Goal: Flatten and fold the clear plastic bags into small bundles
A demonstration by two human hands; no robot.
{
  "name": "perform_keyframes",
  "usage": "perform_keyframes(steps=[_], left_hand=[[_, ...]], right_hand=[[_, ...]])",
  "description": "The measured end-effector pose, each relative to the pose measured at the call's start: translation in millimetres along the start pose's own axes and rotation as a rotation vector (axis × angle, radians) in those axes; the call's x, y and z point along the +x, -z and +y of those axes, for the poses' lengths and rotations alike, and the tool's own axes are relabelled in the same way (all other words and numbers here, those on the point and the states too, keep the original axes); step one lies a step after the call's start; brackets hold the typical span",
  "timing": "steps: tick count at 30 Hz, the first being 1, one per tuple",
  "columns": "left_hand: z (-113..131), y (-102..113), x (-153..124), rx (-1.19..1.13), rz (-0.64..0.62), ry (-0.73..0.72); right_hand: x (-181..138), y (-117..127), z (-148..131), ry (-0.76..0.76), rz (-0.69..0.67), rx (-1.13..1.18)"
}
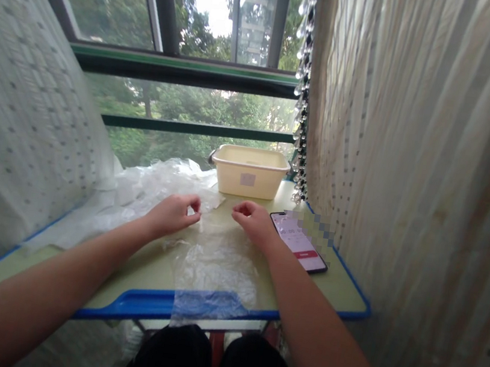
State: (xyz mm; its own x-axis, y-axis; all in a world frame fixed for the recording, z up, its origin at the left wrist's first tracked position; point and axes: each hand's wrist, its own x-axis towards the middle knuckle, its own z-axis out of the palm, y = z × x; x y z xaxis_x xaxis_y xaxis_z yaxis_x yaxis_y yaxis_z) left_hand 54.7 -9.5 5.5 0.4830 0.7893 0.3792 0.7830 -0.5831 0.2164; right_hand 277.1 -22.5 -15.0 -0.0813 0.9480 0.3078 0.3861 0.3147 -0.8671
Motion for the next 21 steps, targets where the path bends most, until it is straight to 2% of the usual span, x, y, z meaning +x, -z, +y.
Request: perform_keyframes(steps=[5, 11, 17, 21], left_hand=[[-0.1, 0.2, 0.2, -0.030, 0.066, 0.035], [-2.2, -3.1, 0.2, -0.077, 0.028, -0.017], [1.2, -2.4, -3.0, -0.150, -0.082, -0.072], [0.4, -5.3, -4.0, -0.143, -0.170, -0.154]], right_hand=[[-5.1, 3.4, -9.6, 0.029, -0.026, -0.110], [-7.9, 3.9, -12.0, 0.158, -0.138, -0.211], [-12.1, 4.6, -6.6, 0.239, -0.332, -0.266], [-16.2, 6.5, -10.7, 0.277, -0.393, -0.307]])
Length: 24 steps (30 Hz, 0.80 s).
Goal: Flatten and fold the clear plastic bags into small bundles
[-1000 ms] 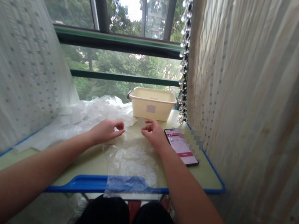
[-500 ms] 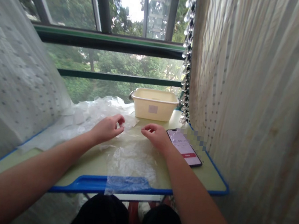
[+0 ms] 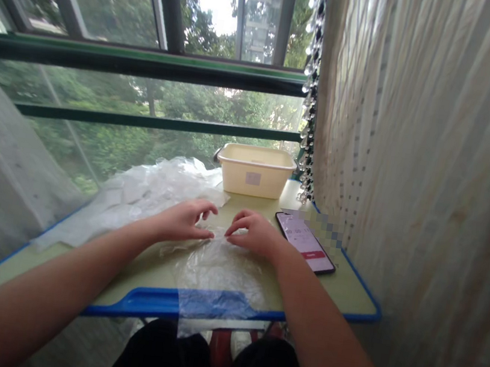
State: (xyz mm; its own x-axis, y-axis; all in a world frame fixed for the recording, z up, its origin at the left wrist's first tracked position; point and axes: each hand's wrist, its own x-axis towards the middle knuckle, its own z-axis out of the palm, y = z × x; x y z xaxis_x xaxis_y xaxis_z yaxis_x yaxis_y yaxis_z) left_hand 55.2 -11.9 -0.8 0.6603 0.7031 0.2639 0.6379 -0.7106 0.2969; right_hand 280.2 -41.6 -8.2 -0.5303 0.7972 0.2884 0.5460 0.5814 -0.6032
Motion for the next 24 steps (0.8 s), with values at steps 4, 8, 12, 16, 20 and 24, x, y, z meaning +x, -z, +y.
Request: perform_keyframes(steps=[4, 8, 12, 16, 20, 24], left_hand=[[-2.6, -2.2, 1.6, 0.007, -0.053, -0.041], [-3.5, -2.0, 2.6, 0.010, -0.058, -0.039], [-3.3, -1.5, 2.1, 0.011, -0.051, -0.057], [-4.1, -1.9, 2.3, 0.030, -0.050, -0.065], [-5.5, -1.6, 2.0, 0.038, -0.058, -0.058], [-4.5, 0.3, 0.8, 0.082, -0.045, -0.048]], right_hand=[[-1.2, 5.6, -5.3, 0.011, -0.105, -0.002], [0.9, 8.0, -5.6, 0.013, -0.042, 0.056], [4.4, 0.5, 2.0, -0.025, 0.152, -0.056], [5.8, -9.0, 9.2, 0.004, 0.227, -0.264], [4.9, -11.4, 9.2, 0.035, 0.105, -0.333], [4.2, -9.5, 8.0, 0.050, 0.029, -0.328]])
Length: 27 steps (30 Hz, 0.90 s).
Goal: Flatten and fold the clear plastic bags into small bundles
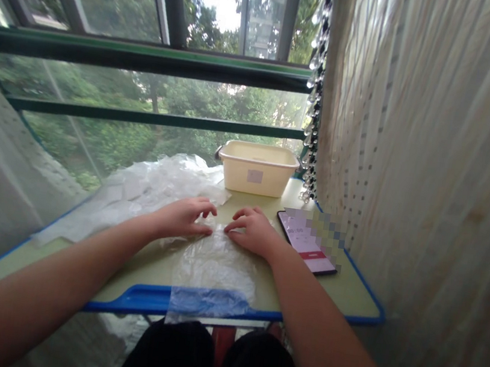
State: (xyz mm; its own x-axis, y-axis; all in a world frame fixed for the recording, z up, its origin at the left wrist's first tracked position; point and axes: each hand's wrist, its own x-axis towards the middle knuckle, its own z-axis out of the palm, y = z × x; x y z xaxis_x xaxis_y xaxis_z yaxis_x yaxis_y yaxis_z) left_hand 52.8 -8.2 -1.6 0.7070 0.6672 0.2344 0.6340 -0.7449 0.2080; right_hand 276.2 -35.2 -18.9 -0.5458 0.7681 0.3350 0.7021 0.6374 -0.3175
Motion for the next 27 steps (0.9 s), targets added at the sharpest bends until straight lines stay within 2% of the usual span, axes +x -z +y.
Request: perform_keyframes(steps=[3, 10, 17, 23, 27], left_hand=[[0.8, 0.4, -0.6, 0.033, 0.010, -0.001], [0.8, -0.4, -1.1, 0.064, 0.030, -0.005], [5.2, 1.8, -1.5, 0.080, 0.080, -0.003], [9.6, 3.9, -1.5, 0.113, 0.092, -0.015], [11.8, 4.7, -1.8, 0.150, 0.082, -0.045]], right_hand=[[0.8, 1.5, -0.5, -0.004, -0.007, 0.026], [4.3, -0.5, -0.8, -0.035, 0.096, 0.049], [3.5, -2.0, 1.9, -0.032, 0.048, 0.034], [3.4, -1.5, 8.9, -0.105, 0.093, 0.012], [1.2, -1.6, 17.5, -0.247, 0.138, -0.113]])
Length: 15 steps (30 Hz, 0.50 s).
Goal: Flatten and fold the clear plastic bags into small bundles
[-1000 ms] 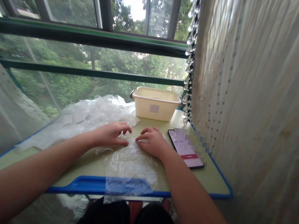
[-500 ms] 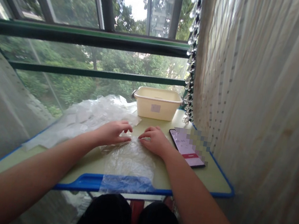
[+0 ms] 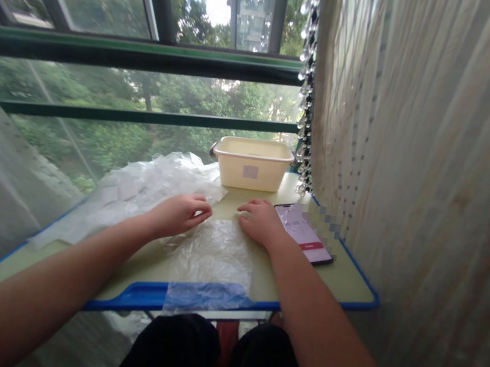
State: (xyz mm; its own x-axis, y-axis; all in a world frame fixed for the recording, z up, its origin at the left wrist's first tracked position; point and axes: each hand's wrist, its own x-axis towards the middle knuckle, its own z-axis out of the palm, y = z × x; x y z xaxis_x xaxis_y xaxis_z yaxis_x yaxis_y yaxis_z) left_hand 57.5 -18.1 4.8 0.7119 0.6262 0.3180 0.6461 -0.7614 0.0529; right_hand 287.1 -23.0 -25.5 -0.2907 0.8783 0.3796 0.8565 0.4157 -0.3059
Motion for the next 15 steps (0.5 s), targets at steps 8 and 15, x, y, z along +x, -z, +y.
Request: perform_keyframes(steps=[8, 15], left_hand=[[4.4, 2.5, 0.2, -0.026, 0.054, -0.018], [4.4, 1.1, -0.4, -0.054, 0.037, -0.002]], right_hand=[[2.9, -1.8, 3.8, -0.050, -0.042, -0.109], [7.8, -4.2, 5.5, -0.103, 0.001, -0.066]])
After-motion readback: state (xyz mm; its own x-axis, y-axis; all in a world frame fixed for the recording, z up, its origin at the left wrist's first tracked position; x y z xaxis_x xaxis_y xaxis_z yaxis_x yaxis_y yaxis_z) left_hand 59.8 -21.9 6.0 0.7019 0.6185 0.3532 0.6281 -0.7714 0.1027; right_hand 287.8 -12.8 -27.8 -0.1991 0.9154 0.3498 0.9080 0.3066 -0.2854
